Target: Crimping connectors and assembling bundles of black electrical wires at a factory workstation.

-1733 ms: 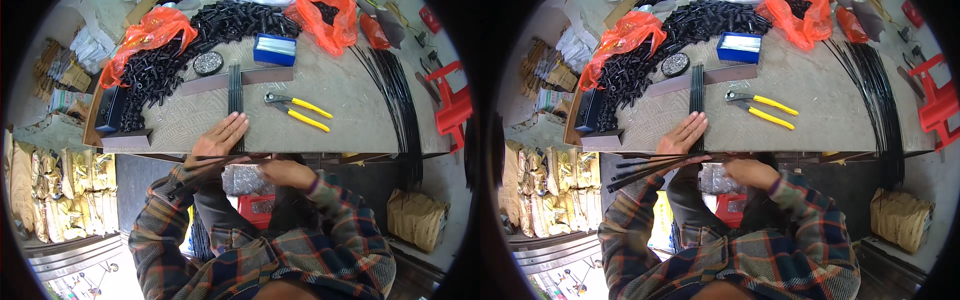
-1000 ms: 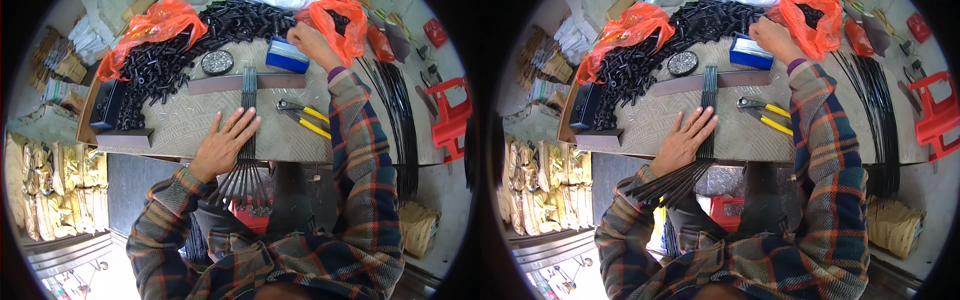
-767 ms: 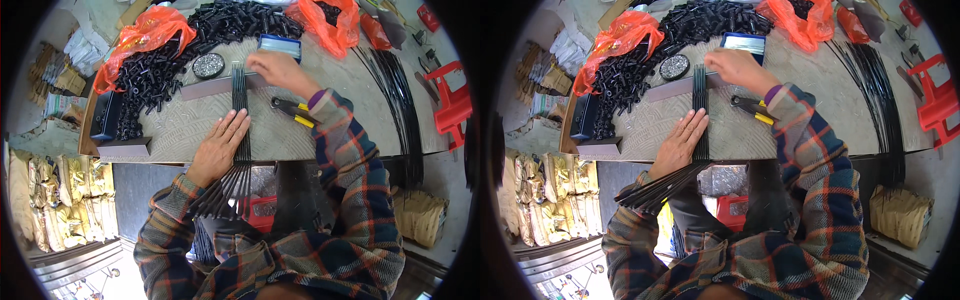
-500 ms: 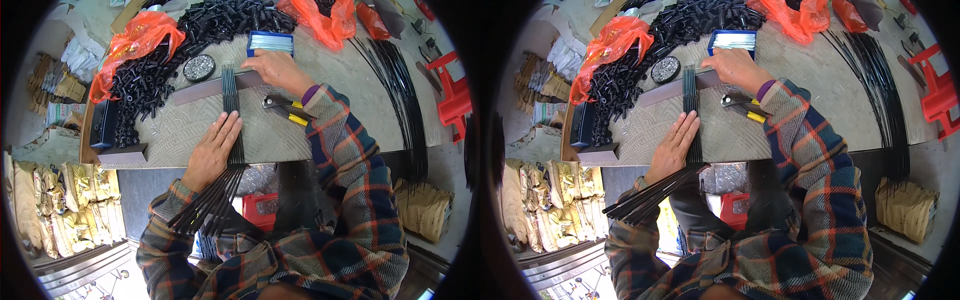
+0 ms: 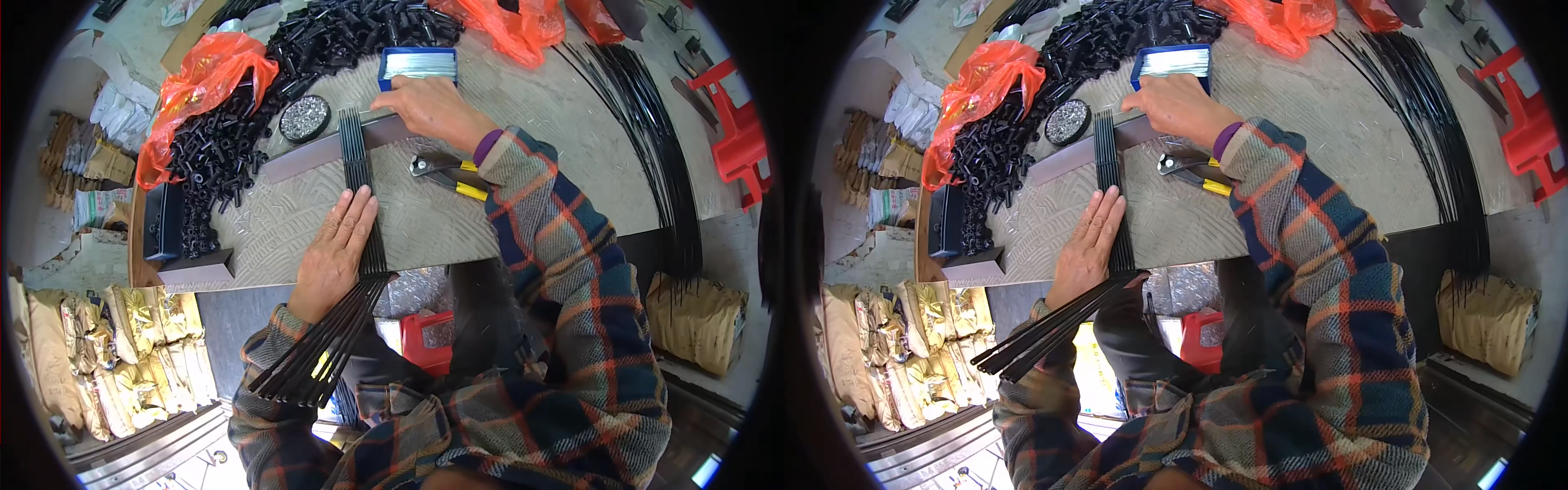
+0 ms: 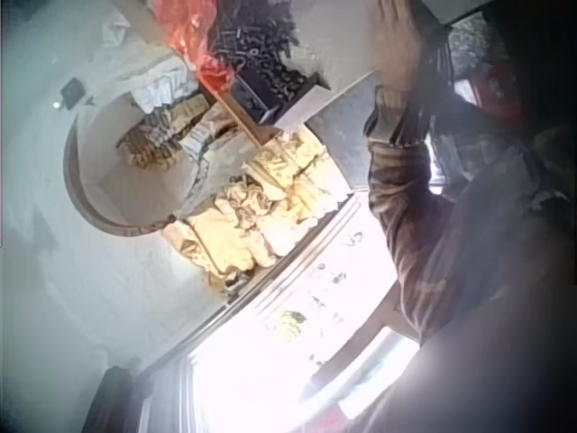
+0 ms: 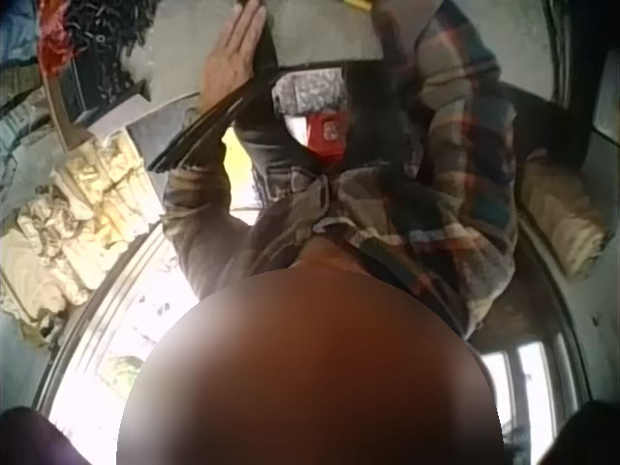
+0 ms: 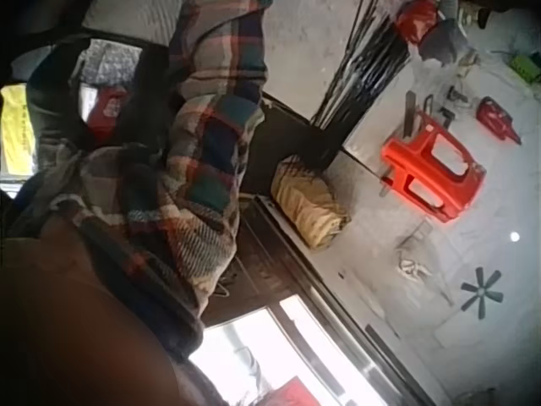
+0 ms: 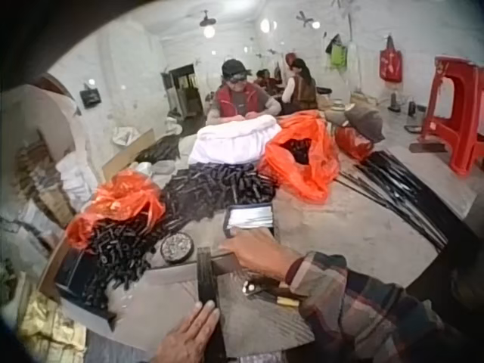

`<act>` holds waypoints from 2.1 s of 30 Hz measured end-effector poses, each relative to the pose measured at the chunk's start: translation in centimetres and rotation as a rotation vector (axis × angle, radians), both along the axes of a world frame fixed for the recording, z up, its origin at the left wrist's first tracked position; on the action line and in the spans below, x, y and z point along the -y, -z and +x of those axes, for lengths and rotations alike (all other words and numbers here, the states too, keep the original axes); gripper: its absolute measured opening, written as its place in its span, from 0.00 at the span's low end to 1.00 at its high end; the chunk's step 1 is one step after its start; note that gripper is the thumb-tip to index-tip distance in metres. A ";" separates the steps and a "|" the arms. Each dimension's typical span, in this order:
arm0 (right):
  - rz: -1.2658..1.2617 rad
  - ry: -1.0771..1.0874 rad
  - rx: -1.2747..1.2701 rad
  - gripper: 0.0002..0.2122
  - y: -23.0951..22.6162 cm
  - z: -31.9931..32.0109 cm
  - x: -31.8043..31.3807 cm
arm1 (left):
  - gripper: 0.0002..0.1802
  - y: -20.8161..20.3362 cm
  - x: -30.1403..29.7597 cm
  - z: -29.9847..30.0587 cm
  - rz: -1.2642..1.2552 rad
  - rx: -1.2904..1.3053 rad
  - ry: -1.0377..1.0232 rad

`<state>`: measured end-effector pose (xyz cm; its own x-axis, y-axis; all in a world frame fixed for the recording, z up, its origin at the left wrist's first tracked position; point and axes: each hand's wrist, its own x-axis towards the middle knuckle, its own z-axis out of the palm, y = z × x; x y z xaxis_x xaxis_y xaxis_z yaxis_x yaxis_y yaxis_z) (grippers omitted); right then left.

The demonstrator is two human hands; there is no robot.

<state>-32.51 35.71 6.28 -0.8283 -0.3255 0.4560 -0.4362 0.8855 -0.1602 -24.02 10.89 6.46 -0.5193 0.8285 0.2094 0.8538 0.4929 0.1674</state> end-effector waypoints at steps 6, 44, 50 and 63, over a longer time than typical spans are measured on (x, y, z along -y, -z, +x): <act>0.038 -0.026 -0.033 0.10 0.2 0.0 0.1 | 0.33 0.0 0.0 0.1 -0.016 -0.002 -0.015; 0.028 0.417 0.056 0.04 -3.1 -2.4 -2.4 | 0.51 -0.2 0.3 0.7 -0.025 -0.123 -0.036; 0.123 0.224 0.062 0.04 -3.5 -3.8 -4.2 | 0.52 0.0 0.7 1.2 -0.013 0.041 0.044; 0.027 -0.129 0.034 0.05 -0.4 -0.7 1.0 | 0.51 0.3 1.1 2.5 0.074 0.075 0.003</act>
<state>-33.21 34.72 6.72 -0.7935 -0.4421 0.4181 -0.5415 0.8265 -0.1538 -21.49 9.78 6.14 -0.5336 0.8137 0.2305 0.8389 0.4747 0.2662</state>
